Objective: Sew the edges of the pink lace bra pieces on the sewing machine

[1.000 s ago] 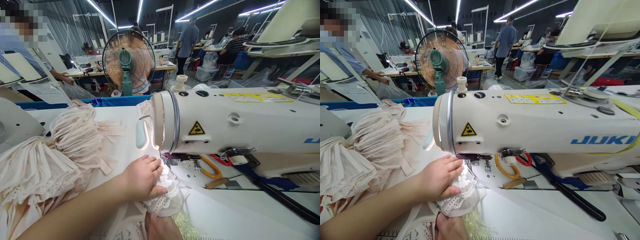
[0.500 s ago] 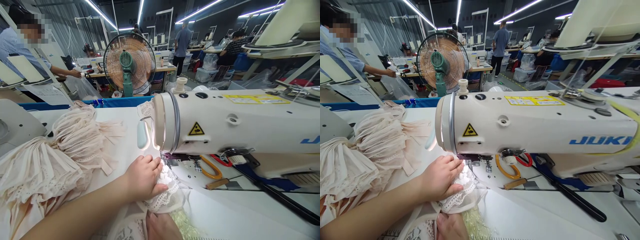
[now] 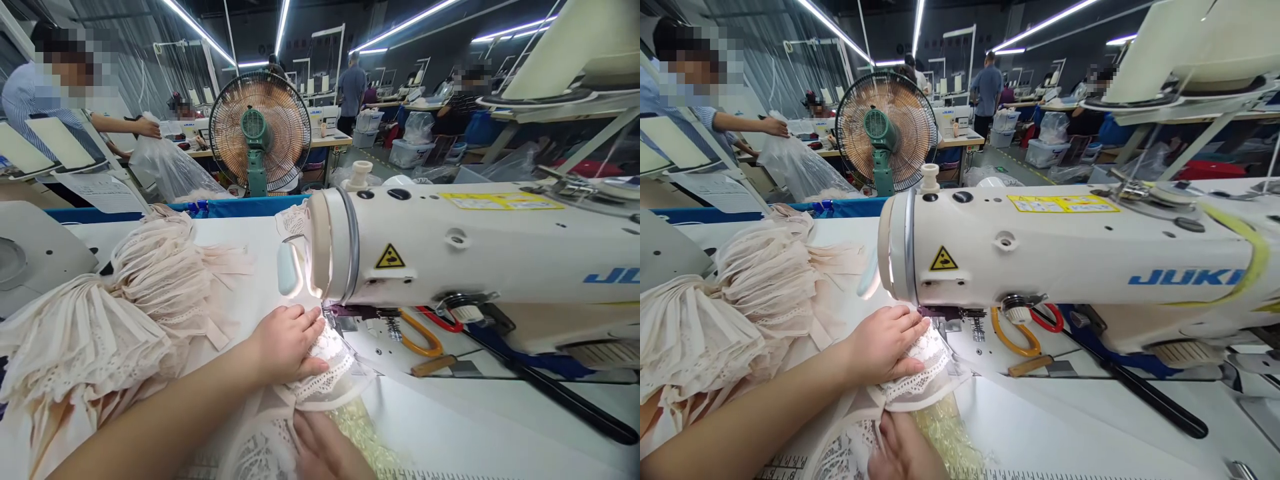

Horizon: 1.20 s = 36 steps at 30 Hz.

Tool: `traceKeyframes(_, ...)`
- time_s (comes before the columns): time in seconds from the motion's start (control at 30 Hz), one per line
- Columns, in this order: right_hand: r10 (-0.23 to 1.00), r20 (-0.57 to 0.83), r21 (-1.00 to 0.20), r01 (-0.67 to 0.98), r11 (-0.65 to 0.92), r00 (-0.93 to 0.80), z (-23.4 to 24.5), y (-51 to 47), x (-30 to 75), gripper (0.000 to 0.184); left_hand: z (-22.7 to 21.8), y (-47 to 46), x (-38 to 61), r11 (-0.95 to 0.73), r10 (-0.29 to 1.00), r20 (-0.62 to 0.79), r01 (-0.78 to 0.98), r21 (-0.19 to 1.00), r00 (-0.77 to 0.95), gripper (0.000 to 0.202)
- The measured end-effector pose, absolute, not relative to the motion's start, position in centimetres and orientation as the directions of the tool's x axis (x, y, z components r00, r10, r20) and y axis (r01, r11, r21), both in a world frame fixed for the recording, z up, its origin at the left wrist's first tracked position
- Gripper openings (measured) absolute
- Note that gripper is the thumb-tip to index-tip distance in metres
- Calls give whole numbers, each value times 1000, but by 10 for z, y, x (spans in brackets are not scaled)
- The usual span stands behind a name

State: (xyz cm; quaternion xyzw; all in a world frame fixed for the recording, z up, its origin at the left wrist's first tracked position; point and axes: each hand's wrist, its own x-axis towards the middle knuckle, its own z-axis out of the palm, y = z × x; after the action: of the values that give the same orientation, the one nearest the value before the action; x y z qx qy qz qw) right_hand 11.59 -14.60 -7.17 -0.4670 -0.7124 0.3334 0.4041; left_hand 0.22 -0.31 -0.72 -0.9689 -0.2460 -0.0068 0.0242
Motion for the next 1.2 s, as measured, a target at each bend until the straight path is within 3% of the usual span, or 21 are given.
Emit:
traceKeyframes(0.07, 938, 298, -786, 512, 347, -178, -56, -149, 142, 43, -8, 0, -1, -887, 457, 27, 457, -64, 889, 70)
traceKeyframes(0.1, 922, 364, -685, 634, 358, -128, -49, -147, 157, 39, -8, 1, -3, -892, 445, 28, 445, -74, 895, 69)
traceKeyframes(0.17, 783, 608, -293, 879, 376, -132, -35, -137, 186, 38, -6, 2, -5, -899, 427, 38, 428, -92, 904, 68)
traceKeyframes(0.2, 726, 660, -118, 928, 353, -192, -30, -129, 197, 38, -4, 1, -5, -899, 424, 44, 426, -97, 905, 66)
traceKeyframes(0.23, 709, 657, -6, 939, 344, -255, -25, -120, 206, 35, -2, -1, -4, -898, 427, 46, 429, -97, 903, 63)
traceKeyframes(0.3, 727, 593, 87, 925, 369, -346, -19, -105, 215, 31, 1, -10, 1, -882, 463, 44, 465, -79, 885, 51)
traceKeyframes(0.37, 732, 552, 78, 899, 430, -398, -16, -97, 215, 31, 2, -21, 7, -832, 551, 51, 553, -36, 833, 42)
traceKeyframes(0.47, 636, 620, 34, 825, 564, -460, -14, -99, 210, 29, -3, -35, 14, -761, 646, 103, 649, 5, 756, 50)
traceKeyframes(0.63, 571, 624, -40, 708, 705, -533, -20, -112, 200, 25, -16, -35, 9, -815, 562, 177, 577, -47, 808, 65)
traceKeyframes(0.8, 604, 586, -89, 697, 711, -541, -31, -113, 196, 27, -19, -24, -2, -883, 438, 189, 460, -92, 879, 65)
traceKeyframes(1.07, 642, 579, -68, 755, 652, -502, -31, -108, 189, 27, -16, -12, -4, -887, 436, 152, 452, -95, 887, 65)
traceKeyframes(1.2, 656, 564, -2, 794, 608, -501, -30, -102, 182, 26, -17, 1, -7, -899, 420, 144, 432, -69, 896, 63)
